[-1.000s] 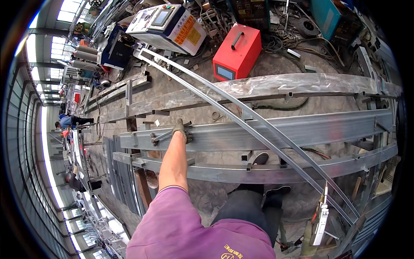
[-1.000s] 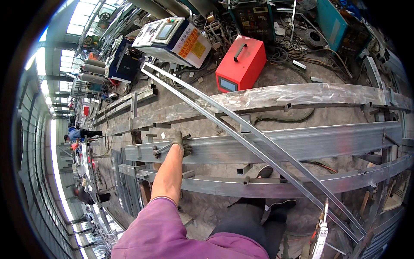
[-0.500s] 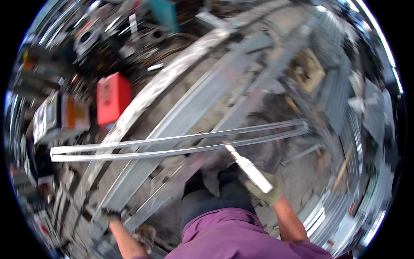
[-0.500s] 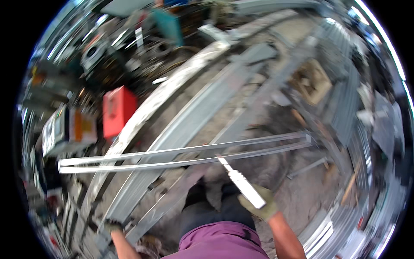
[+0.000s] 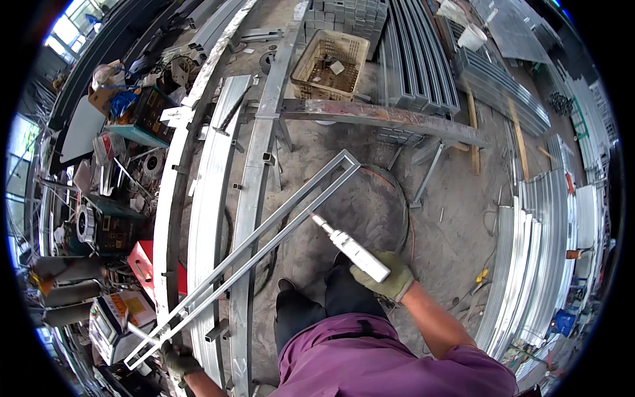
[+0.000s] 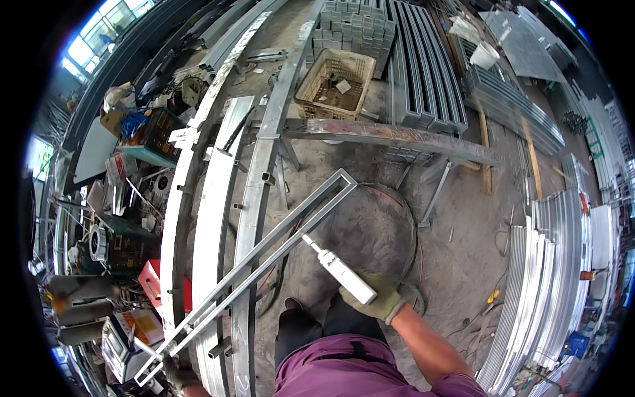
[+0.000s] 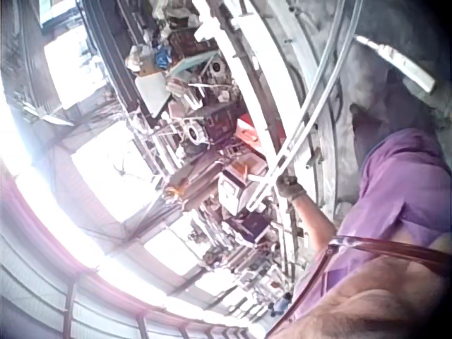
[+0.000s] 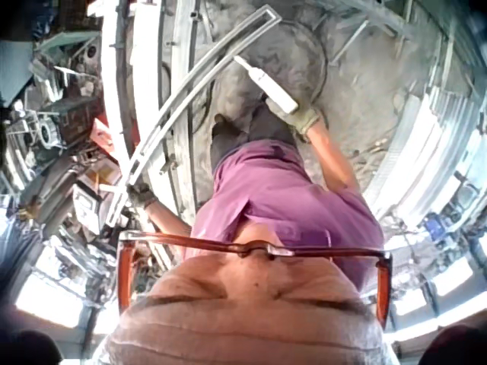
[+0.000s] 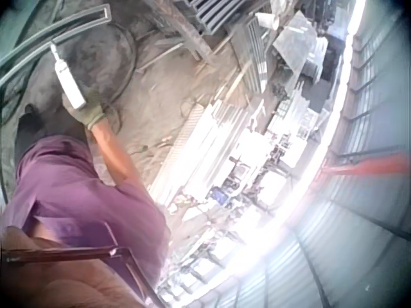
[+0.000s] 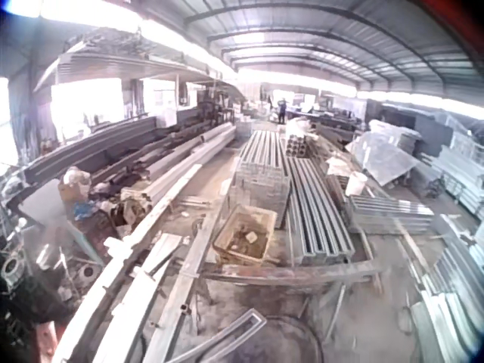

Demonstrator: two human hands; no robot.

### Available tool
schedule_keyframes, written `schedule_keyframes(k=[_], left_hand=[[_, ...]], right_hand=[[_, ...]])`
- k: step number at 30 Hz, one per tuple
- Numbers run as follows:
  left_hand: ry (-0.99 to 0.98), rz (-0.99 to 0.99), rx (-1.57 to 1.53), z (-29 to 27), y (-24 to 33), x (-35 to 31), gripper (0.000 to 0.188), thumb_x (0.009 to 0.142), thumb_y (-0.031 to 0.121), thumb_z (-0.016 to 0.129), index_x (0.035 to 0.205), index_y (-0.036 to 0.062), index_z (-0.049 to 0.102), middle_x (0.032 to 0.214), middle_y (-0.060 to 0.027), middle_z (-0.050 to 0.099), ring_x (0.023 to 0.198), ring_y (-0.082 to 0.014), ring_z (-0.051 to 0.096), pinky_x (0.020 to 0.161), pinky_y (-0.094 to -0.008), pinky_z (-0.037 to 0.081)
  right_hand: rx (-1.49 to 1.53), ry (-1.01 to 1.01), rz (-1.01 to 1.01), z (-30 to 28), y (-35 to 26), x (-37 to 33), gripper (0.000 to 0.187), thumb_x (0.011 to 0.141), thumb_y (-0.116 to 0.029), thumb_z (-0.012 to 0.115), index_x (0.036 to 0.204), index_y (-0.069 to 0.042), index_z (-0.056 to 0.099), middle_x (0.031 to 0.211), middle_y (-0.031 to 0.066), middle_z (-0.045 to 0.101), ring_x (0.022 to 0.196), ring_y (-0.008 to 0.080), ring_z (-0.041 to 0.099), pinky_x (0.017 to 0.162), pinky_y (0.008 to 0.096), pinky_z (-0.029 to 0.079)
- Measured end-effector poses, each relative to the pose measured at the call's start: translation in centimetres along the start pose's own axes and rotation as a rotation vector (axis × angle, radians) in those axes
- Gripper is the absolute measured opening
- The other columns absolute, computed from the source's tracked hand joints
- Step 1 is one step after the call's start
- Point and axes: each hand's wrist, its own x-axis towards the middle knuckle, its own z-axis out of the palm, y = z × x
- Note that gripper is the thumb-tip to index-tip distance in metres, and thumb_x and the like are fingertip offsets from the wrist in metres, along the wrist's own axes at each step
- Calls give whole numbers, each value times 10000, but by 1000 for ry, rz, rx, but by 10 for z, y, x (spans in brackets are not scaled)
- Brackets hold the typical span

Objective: The person positions and aligns rectangular metal frame pieces on a workbench, then uses a welding torch to join the corners. They repeatedly reposition the frame and weld different joints, creating a larger assembled structure.

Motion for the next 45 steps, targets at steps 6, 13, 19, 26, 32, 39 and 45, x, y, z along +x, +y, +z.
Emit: schedule_keyframes(k=[6, 13, 19, 26, 32, 39, 45], left_hand=[[-312, 256, 225, 204, 5, -137, 140, 1032, 224, 713, 956, 161, 614, 685, 57, 487, 516, -60, 470, 433, -228, 385], [-864, 99, 455, 395, 27, -207, 215, 1075, 256, 645, 998, 55, 644, 704, -1, 502, 578, -114, 560, 535, -290, 479], [-1063, -94, 703, 523, -101, -233, 303, 944, 326, 863, 843, 126, 658, 572, 18, 525, 414, -127, 491, 377, -332, 374], [-1515, -609, 840, 487, -166, -339, 235, 1046, 203, 764, 1221, 59, 701, 893, -8, 718, 788, -83, 651, 694, -266, 527], [-1811, -644, 697, 484, -196, -397, 413, 1087, 86, 670, 1490, 35, 595, 1196, -42, 734, 1007, -82, 661, 871, -251, 551], [-1827, -895, 474, 471, -209, -407, 466, 1111, 77, 620, 1562, 43, 509, 1351, -29, 647, 1203, -93, 597, 1066, -293, 514], [-1923, -790, 490, 484, -214, -395, 645, 1112, 126, 636, 1683, 72, 341, 1427, -33, 640, 1269, -99, 597, 1058, -291, 516]], right_hand=[[-66, 325, 58, -49, 40, -34, 170, 875, -239, 817, 900, -83, 754, 699, 125, 709, 646, 313, 725, 676, 408, 596], [38, 503, 198, -65, 47, -51, 279, 880, -158, 848, 1118, -41, 761, 907, 98, 763, 800, 282, 760, 712, 390, 604], [100, 690, 278, -70, 27, -16, 295, 903, -130, 828, 1171, -33, 753, 1027, 109, 772, 917, 265, 758, 800, 392, 594], [17, 897, 519, -126, 26, 11, 324, 1026, -194, 778, 1312, -51, 723, 1117, 49, 739, 914, 130, 665, 765, 314, 534], [313, 1185, 588, -121, -9, 93, 302, 1043, -217, 766, 1287, -46, 713, 1068, -2, 686, 837, 68, 597, 703, 248, 508], [379, 1100, 524, -74, -11, 132, 286, 1040, -141, 758, 1283, -6, 692, 1135, 23, 687, 992, 124, 633, 844, 303, 546], [330, 956, 541, -76, -2, 143, 286, 1010, -172, 805, 1191, 1, 666, 1031, 32, 649, 905, 151, 602, 789, 335, 541]])
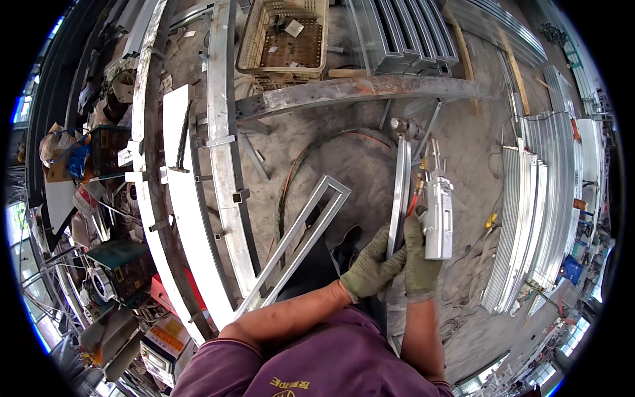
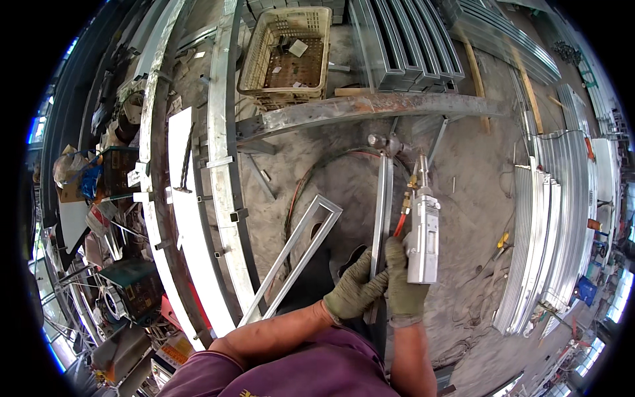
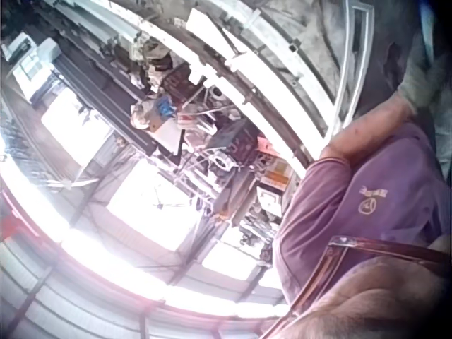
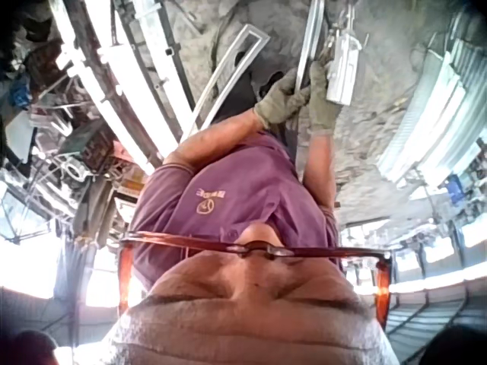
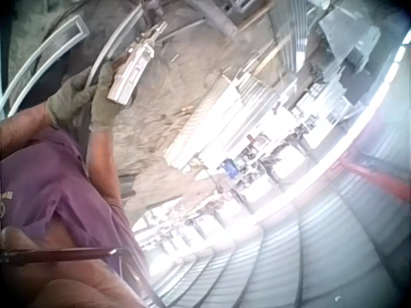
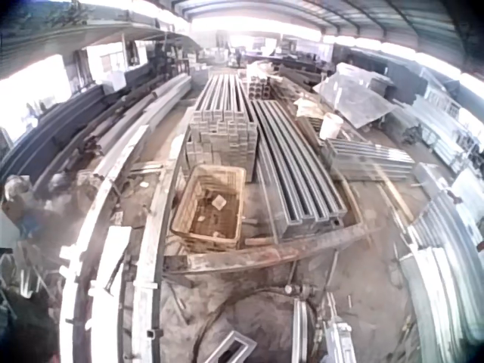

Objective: The person positions and aligns rectangular metal frame pieces on a workbench, then uses a welding torch to join the corners. They repeatedly reposition the frame and weld different joints, creating a larger assembled structure.

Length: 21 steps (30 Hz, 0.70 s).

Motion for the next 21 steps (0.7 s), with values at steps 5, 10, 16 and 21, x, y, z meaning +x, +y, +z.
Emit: schedule_keyframes(k=[5, 10, 16, 21], left_hand=[[-30, 232, 133, -12, 10, 8, 719, 1102, 164, 661, 1707, 60, 287, 1431, -35, 610, 1209, -99, 592, 1021, -290, 531], [87, 203, 347, -4, 11, 30, 683, 1087, 161, 682, 1675, 61, 349, 1132, 25, 629, 922, -68, 551, 838, -251, 516], [327, 281, 843, 43, -18, 47, 711, 1022, 344, 727, 1610, 46, 459, 1310, -246, 705, 1242, -439, 653, 1205, -513, 407], [418, 12, 915, 93, -53, 45, 724, 1011, 342, 734, 1650, 173, 437, 1289, -304, 660, 1185, -518, 642, 1084, -502, 498]], right_hand=[[-106, -335, -7, -34, -10, -7, 386, 883, -109, 866, 1193, -1, 663, 1055, 82, 689, 945, 203, 667, 854, 381, 564], [174, -184, -64, -89, -29, 32, 443, 1012, 11, 670, 1452, 12, 622, 1220, 69, 697, 1054, 170, 667, 942, 326, 558], [-575, -326, -400, -77, -77, 99, 511, 907, -388, 840, 1260, -31, 743, 1044, 147, 757, 936, 285, 731, 816, 412, 577], [-832, -425, -278, -81, -39, 133, 565, 828, -645, 809, 987, -103, 803, 997, 169, 787, 949, 385, 754, 849, 505, 571]])
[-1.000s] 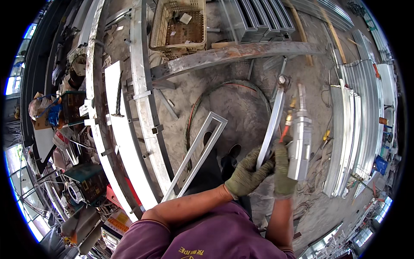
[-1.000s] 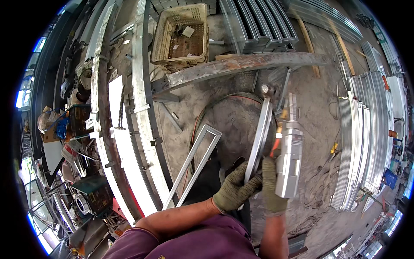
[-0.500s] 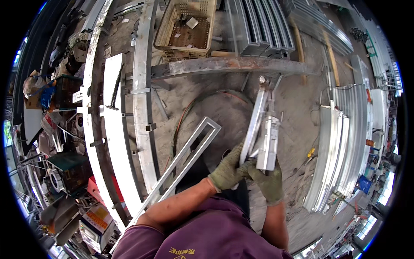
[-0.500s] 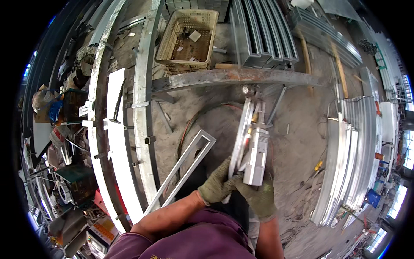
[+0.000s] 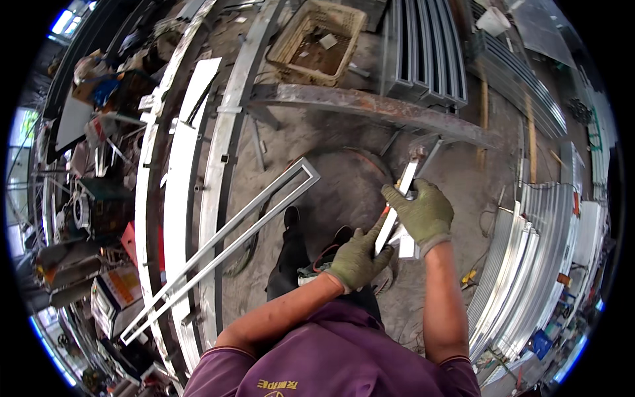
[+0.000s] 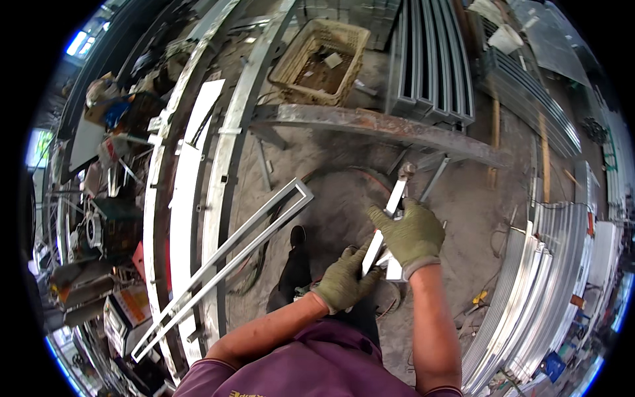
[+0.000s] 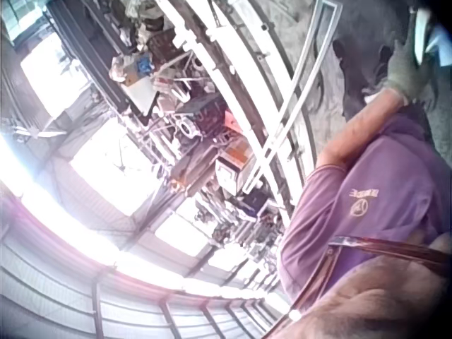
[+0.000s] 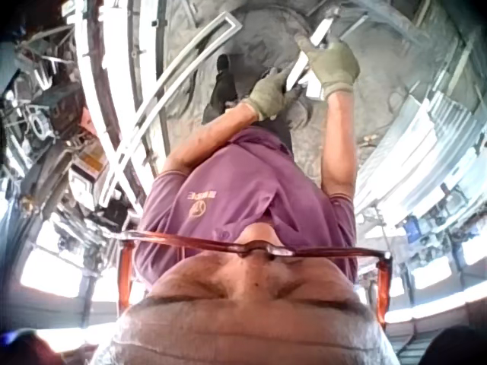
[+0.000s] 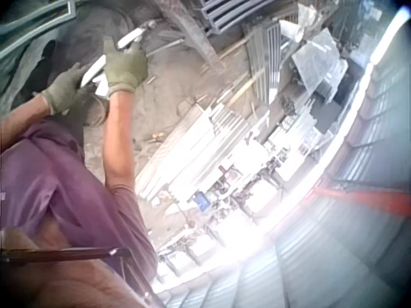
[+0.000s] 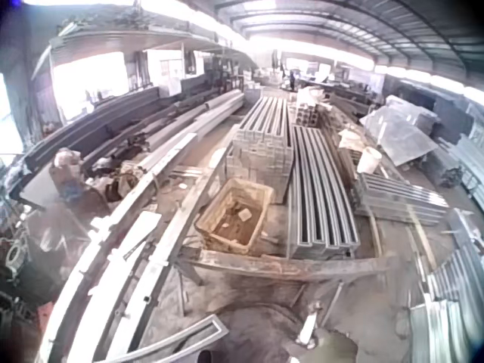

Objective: The person positions and aligns rectangular metal frame pieces on a workbench, then uses a welding torch to join the corners. They repeatedly reposition the frame and weld different joints, creating a larger assembled structure.

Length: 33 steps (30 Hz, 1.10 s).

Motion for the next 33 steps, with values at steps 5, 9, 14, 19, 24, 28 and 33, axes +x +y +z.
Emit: schedule_keyframes(k=[5, 9, 14, 19, 24, 28, 33], left_hand=[[-26, -58, -22, 19, -8, -12, 783, 997, 357, 748, 1686, 247, 392, 1167, -293, 617, 1083, -486, 653, 998, -501, 540], [-50, 64, -346, 22, -52, 3, 888, 1042, 355, 753, 1734, 122, 247, 1374, -166, 631, 1156, -241, 651, 1001, -385, 533], [-244, 37, -748, -26, -30, 8, 1068, 997, 378, 817, 1745, 50, 129, 1566, -133, 519, 1383, -183, 515, 1170, -347, 432], [-181, 279, -418, -47, -55, 8, 1245, 832, 454, 945, 1728, 31, 191, 1634, -202, 444, 1527, -283, 426, 1260, -404, 350], [-127, 177, -397, -76, -81, -18, 1403, 657, 565, 1017, 1713, 36, 261, 1620, -236, 452, 1540, -343, 421, 1270, -447, 340], [51, 334, -504, -89, -116, -45, 1182, 855, 493, 916, 1724, 42, 253, 1642, -211, 443, 1531, -331, 434, 1273, -440, 320], [412, 161, -579, -126, -135, -82, 1018, 902, 909, 537, 1396, 20, 591, 1061, -47, 706, 874, -130, 663, 744, -288, 525]], right_hand=[[138, -166, 176, 32, 33, 11, 436, 853, -526, 779, 947, -101, 804, 998, 158, 801, 966, 354, 773, 849, 467, 576], [980, -42, 57, 50, 67, 16, 234, 975, -253, 747, 1024, -25, 759, 930, 27, 764, 815, 172, 697, 751, 360, 545], [1030, 188, -28, 8, 41, 5, 238, 1004, -208, 734, 1137, -12, 745, 999, 10, 676, 924, 113, 586, 848, 314, 486], [1171, 478, -63, -32, 44, 4, 244, 1027, -285, 695, 1122, -63, 731, 905, 41, 714, 813, 153, 675, 777, 328, 527], [1402, 586, 26, -92, 35, -5, 308, 1073, -323, 583, 1088, -48, 720, 918, 95, 753, 780, 232, 713, 811, 390, 581], [1474, 407, 175, -74, 126, 9, 258, 1054, -314, 622, 1123, -84, 717, 857, 28, 708, 727, 193, 680, 658, 385, 592], [991, -54, 479, 20, 66, -39, 377, 1026, -465, 708, 1120, -102, 746, 725, -37, 627, 516, 110, 542, 470, 278, 461]])
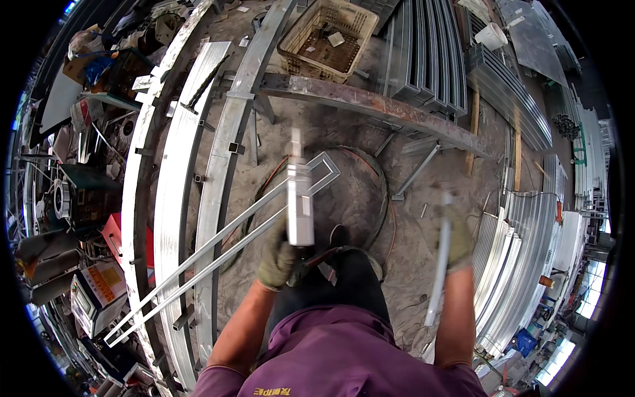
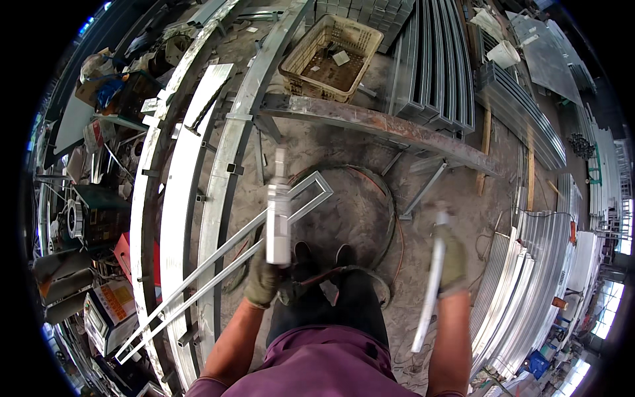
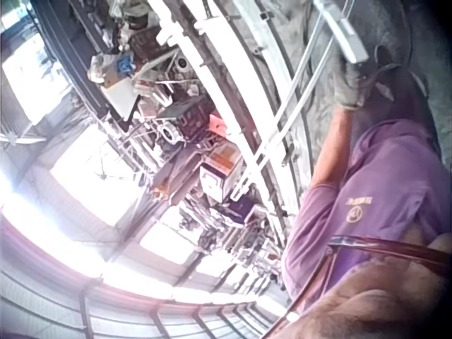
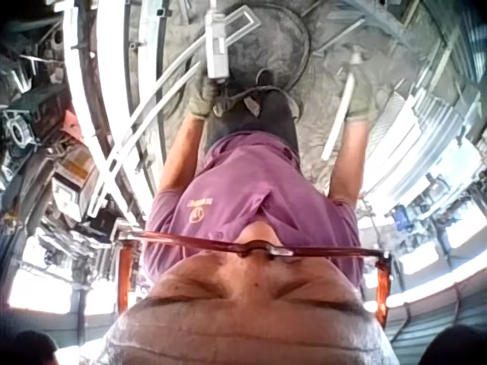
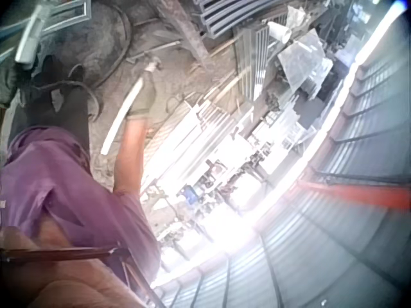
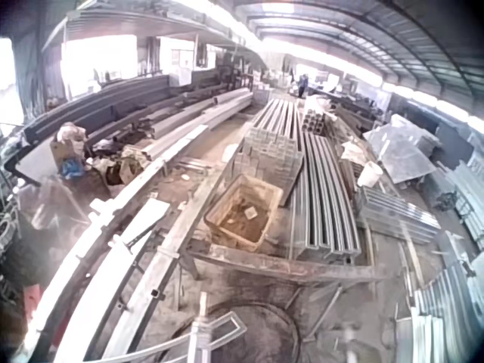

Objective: The person positions and aligns rectangular metal frame pieces on a workbench, then uses a welding torch to join the corners. They repeatedly reposition the frame and weld different joints, creating a larger assembled structure.

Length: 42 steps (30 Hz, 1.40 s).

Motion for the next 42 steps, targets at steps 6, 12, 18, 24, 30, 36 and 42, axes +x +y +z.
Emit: schedule_keyframes(k=[6, 12, 18, 24, 30, 36, 42], left_hand=[[208, -28, -160, -45, 23, -8, 1177, 801, 950, 608, 1520, 28, 478, 1098, -16, 675, 862, -90, 646, 708, -258, 521], [355, -68, -37, -33, 40, -18, 1072, 856, 863, 678, 1513, 35, 495, 1091, -40, 681, 837, -125, 674, 662, -280, 538], [281, -161, 6, -8, 23, -25, 741, 1001, 515, 752, 1534, 79, 480, 1106, -32, 631, 748, -102, 608, 642, -282, 521], [77, -286, 9, 17, -3, -49, 394, 1058, 185, 682, 1404, 35, 569, 969, -8, 659, 816, -100, 626, 701, -279, 517], [-82, -250, 42, 22, -58, -81, 575, 1087, 338, 614, 1526, -12, 489, 1250, -87, 669, 1011, -169, 661, 851, -328, 556], [-107, -278, 44, 33, -56, -71, 770, 1086, 437, 603, 1644, -19, 332, 1411, -122, 625, 1161, -207, 639, 995, -347, 529], [1, -177, 80, 52, -37, -51, 488, 1097, 421, 634, 1374, 19, 622, 1088, -44, 675, 919, -142, 631, 798, -316, 541]], right_hand=[[-46, -259, 32, 108, 9, 28, 341, 1068, -380, 674, 1098, -44, 722, 698, 2, 597, 509, 127, 556, 452, 298, 443], [-318, -484, -72, 158, 41, 93, 286, 1058, -343, 688, 1096, -65, 743, 659, -16, 583, 479, 122, 555, 427, 298, 433], [-225, -515, 149, 140, 16, 103, 245, 1050, -317, 683, 1046, -77, 732, 686, -8, 602, 511, 110, 549, 441, 289, 430], [-230, -468, 224, 111, 40, 110, 235, 1049, -289, 684, 1017, -61, 730, 674, 1, 603, 469, 120, 527, 425, 292, 419], [-212, -454, 299, 95, 63, 91, 209, 1040, -264, 721, 1023, -58, 743, 650, 6, 592, 449, 122, 522, 419, 298, 414], [-184, -453, 354, 85, 82, 88, 219, 1051, -276, 713, 1030, -60, 740, 662, -5, 584, 468, 117, 514, 427, 299, 413], [-226, -479, 353, 79, 89, 86, 238, 1067, -286, 694, 1103, -56, 746, 673, -13, 578, 490, 108, 507, 442, 295, 418]])
